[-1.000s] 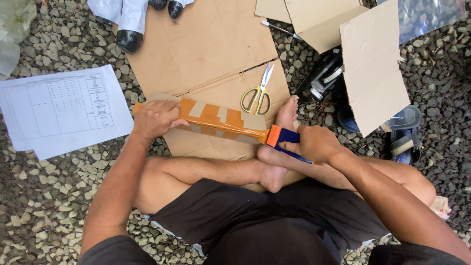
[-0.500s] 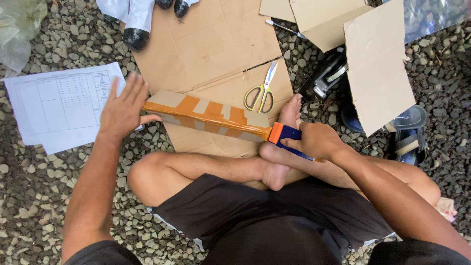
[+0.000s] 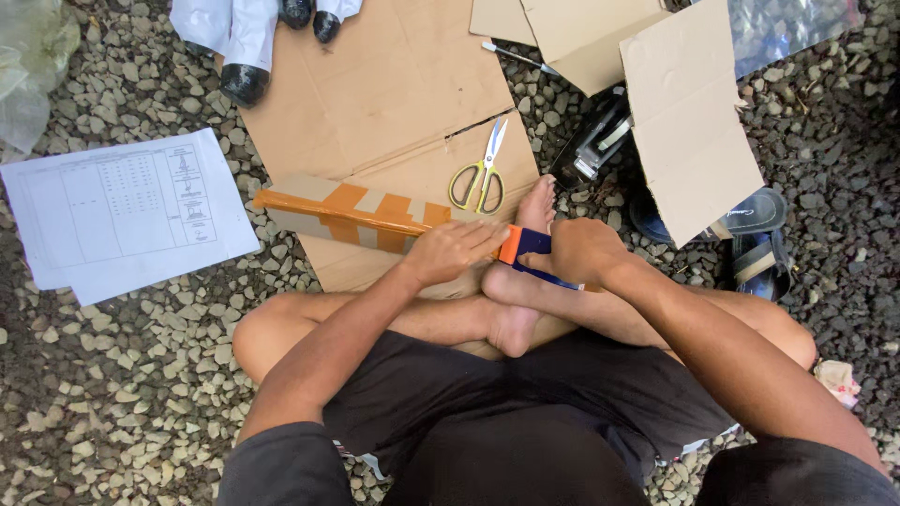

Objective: The person assembles a small cardboard box by applying orange packing tape to seal the seams. They then use scissors to cut a separate piece of cardboard and trim it to fit the box, completing the assembly.

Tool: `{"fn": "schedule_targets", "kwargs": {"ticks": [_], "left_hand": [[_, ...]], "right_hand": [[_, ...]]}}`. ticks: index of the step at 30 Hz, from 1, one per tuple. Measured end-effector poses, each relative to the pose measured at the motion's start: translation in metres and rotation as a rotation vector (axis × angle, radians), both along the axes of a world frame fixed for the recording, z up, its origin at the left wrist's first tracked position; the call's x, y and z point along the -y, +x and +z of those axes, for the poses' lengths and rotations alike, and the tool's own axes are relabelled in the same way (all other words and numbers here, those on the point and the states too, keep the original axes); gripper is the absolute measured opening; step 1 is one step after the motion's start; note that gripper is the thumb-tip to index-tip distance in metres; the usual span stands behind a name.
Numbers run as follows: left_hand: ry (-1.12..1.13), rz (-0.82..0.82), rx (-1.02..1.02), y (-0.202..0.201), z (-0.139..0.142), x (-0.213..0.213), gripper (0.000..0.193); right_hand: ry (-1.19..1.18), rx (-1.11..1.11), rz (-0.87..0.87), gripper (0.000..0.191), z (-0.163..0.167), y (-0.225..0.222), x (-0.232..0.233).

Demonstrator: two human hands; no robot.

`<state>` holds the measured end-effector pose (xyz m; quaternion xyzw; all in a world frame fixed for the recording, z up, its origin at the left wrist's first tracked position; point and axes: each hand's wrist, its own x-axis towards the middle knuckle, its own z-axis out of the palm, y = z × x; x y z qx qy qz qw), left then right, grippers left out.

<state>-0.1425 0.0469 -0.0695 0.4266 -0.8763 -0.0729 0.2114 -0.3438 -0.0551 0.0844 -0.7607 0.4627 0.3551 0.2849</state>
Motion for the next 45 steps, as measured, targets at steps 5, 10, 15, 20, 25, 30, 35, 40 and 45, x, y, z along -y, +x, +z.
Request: {"fn": "schedule_targets", "kwargs": {"ticks": [5,10,15,20,25,30,35,40,45], "left_hand": [[-0.016,0.053,-0.098,0.009,0.002,0.003,0.046],[-0.013,0.030,-0.122,0.022,0.021,0.011,0.054],[0.001,0.188,-0.198,0.012,0.021,0.008,0.035],[0.010,0.230,-0.195,0.006,0.007,0.007,0.033],[-0.031,0.206,-0.164,0.009,0.009,0.007,0.033],[-0.027,0.177,-0.190,0.009,0.015,0.005,0.036],[-0.027,0.209,-0.147,0.007,0.015,0.006,0.037],[0.008,0.215,-0.194,0.003,0.020,0.009,0.039],[-0.006,0.202,-0.150,0.001,0.031,0.014,0.039]], "right_hand": [[0.014,-0.065,0.013,0.066,0.010,0.004,0.007],[-0.029,-0.033,0.060,0.058,0.018,0.016,0.014],[-0.028,0.008,0.057,0.061,0.010,0.011,0.011],[-0.102,0.092,0.061,0.071,0.004,-0.011,-0.002],[-0.192,0.112,0.020,0.071,0.017,-0.029,-0.031],[-0.178,0.021,0.011,0.066,0.013,-0.016,-0.028],[-0.132,-0.052,-0.058,0.075,-0.011,0.031,-0.004],[-0.224,-0.082,0.044,0.064,-0.023,0.054,0.010],[-0.104,-0.112,-0.129,0.062,-0.024,0.054,0.012]]}}
